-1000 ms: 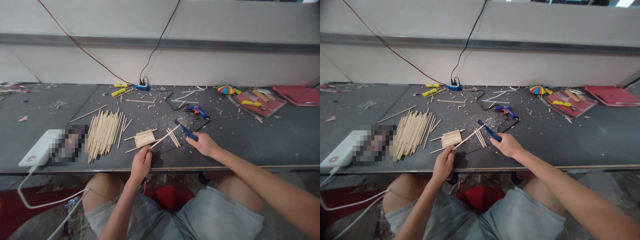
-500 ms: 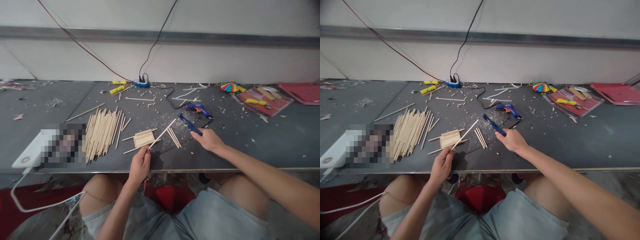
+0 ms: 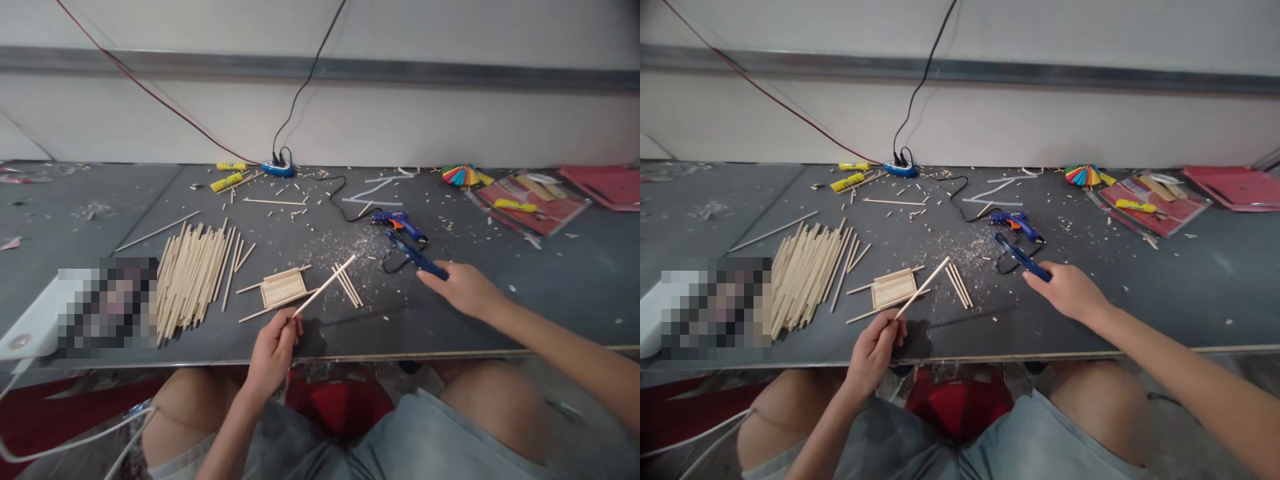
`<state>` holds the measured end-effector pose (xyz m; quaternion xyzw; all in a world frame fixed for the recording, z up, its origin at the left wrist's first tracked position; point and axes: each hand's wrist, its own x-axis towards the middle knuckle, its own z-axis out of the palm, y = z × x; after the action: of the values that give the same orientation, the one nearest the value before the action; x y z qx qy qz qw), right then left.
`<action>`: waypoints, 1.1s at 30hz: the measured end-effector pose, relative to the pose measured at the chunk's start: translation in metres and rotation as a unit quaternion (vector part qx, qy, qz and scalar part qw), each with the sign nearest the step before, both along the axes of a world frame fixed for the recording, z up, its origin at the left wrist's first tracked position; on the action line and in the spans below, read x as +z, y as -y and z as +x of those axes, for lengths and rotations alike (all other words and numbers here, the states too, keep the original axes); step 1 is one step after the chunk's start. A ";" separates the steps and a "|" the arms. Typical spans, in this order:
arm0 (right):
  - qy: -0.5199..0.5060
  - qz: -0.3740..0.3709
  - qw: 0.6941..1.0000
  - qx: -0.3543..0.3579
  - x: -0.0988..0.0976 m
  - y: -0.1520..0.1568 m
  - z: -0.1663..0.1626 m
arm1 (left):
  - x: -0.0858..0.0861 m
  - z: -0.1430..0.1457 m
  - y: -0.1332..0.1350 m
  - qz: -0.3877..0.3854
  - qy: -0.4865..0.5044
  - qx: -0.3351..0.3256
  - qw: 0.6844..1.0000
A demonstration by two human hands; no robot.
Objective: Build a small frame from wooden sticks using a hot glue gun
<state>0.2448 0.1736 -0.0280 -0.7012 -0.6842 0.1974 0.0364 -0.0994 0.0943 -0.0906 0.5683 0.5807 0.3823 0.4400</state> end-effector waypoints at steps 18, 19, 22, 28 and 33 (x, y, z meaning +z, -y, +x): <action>0.116 0.052 0.989 -0.082 -0.012 -0.010 0.110 | 0.000 -0.002 -0.001 -0.004 -0.047 -0.017 0.999; 0.114 0.053 0.989 -0.078 -0.013 -0.008 0.110 | 0.000 -0.002 -0.001 -0.004 -0.051 -0.020 0.998; 0.098 0.060 0.992 -0.051 -0.015 0.000 0.102 | 0.000 -0.002 -0.001 -0.009 -0.072 -0.026 0.997; 0.035 0.110 0.993 0.000 -0.017 0.019 0.052 | 0.001 0.000 -0.002 -0.013 -0.088 -0.026 0.996; -0.022 0.140 0.984 0.108 -0.001 0.032 -0.002 | 0.001 0.000 -0.004 -0.003 -0.092 -0.026 0.995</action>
<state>0.2428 0.1417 -0.0286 -0.6068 -0.7756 0.1176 0.1279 -0.0989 0.0980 -0.0898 0.6146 0.6049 0.3152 0.3962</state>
